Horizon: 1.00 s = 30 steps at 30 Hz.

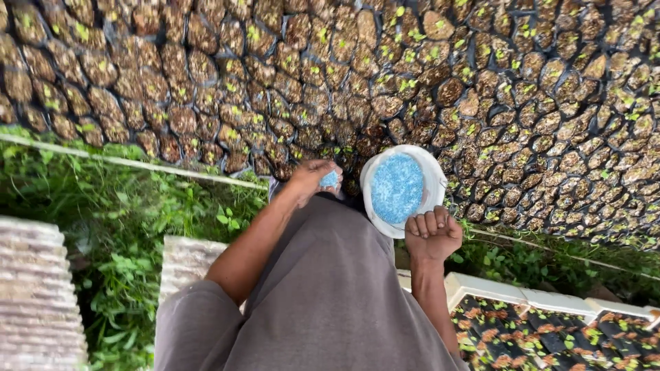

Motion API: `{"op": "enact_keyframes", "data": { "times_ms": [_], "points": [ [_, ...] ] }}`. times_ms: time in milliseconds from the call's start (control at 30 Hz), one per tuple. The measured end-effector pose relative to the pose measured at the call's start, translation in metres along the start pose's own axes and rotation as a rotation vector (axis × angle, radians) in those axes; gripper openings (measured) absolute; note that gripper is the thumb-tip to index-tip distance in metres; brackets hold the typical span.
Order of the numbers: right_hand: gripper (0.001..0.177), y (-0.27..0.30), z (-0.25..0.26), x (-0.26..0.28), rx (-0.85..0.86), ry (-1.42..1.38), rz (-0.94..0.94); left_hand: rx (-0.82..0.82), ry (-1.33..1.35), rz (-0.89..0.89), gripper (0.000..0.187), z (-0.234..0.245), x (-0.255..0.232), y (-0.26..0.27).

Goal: The person walks between rows of seedlings in black plastic bags, holding a white bucket filled with blue granules. They repeatedly scoop the granules with their right hand and sprinkle them onto the soil of the seedlings.

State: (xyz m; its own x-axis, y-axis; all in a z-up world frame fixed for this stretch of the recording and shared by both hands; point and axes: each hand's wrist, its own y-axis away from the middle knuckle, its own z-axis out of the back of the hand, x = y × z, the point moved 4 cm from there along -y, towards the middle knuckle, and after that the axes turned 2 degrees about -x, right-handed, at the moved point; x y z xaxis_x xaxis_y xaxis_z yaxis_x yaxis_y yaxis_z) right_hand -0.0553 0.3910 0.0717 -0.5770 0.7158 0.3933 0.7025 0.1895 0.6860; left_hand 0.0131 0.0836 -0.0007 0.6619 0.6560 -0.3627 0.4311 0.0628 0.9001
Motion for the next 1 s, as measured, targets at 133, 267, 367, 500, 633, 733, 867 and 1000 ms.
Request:
{"op": "enact_keyframes", "data": {
  "times_ms": [133,267,367,500,633,733,867,1000],
  "points": [
    [0.027,-0.009,0.003,-0.012,-0.014,-0.008,0.021,0.038,-0.038,0.018,0.034,0.009,-0.003,-0.023],
    [0.028,-0.017,0.009,-0.028,0.014,-0.058,0.01,0.06,0.018,0.078,0.032,-0.015,-0.025,-0.01],
    [0.028,-0.019,0.006,-0.031,0.036,-0.071,-0.024,0.084,0.091,0.119,0.034,-0.037,-0.037,0.002],
    [0.029,-0.021,0.002,-0.034,0.064,-0.071,-0.039,0.188,0.137,0.092,0.031,-0.052,-0.053,-0.008],
    [0.03,-0.017,-0.005,-0.043,0.046,-0.037,-0.029,0.189,0.13,0.062,0.034,-0.042,-0.068,-0.033],
    [0.029,-0.02,-0.011,-0.048,0.077,-0.079,-0.043,0.183,0.032,-0.013,0.029,-0.036,-0.09,-0.058],
    [0.032,-0.023,-0.011,-0.052,0.137,-0.065,-0.076,0.091,0.033,-0.086,0.031,-0.029,-0.112,-0.08],
    [0.033,-0.031,-0.002,-0.061,0.191,-0.026,-0.11,0.03,0.074,-0.169,0.029,-0.02,-0.134,-0.095]
  ]
}}
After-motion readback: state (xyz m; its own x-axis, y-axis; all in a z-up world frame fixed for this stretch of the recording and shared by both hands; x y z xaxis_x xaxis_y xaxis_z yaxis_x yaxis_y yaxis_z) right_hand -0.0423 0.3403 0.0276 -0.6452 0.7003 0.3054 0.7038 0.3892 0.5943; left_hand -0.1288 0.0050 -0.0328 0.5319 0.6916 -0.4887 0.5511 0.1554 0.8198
